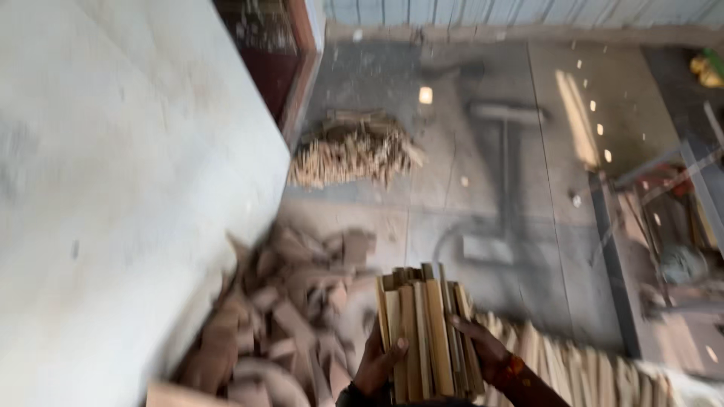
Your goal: The person gathers thin wooden strips on a table saw, aligns them in batches, and pushes them through the spinning blade to cut them into shorter pieces. The cut pieces are stacked on the table, and the person repeats the process with new batches of strips.
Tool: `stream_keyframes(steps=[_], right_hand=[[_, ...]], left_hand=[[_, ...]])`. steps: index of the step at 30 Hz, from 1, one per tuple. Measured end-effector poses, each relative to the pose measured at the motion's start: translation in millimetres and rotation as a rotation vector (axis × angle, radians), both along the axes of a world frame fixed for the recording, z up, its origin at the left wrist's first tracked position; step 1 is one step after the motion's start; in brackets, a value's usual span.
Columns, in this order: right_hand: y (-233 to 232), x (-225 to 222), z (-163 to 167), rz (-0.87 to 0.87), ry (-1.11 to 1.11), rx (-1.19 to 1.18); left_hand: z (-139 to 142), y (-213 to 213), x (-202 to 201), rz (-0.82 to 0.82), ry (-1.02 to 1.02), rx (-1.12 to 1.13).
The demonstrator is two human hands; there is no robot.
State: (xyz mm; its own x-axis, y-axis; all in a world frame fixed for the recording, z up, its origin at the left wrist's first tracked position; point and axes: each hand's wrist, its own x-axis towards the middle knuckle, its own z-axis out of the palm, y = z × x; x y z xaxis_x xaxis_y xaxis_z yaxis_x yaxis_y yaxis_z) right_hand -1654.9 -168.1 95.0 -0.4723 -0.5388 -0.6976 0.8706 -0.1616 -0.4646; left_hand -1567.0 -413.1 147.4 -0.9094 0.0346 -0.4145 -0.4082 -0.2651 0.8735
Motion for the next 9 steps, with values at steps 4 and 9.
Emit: stream_keyframes(steps=[4, 9], right_hand=[[-36, -80, 29, -0.047, 0.012, 0.115], [-92, -204, 41, -0.152, 0.047, -0.111]], left_hand=[[7, -45, -106, 0.017, -0.120, 0.230], [11, -87, -243, 0.003, -0.050, 0.215]])
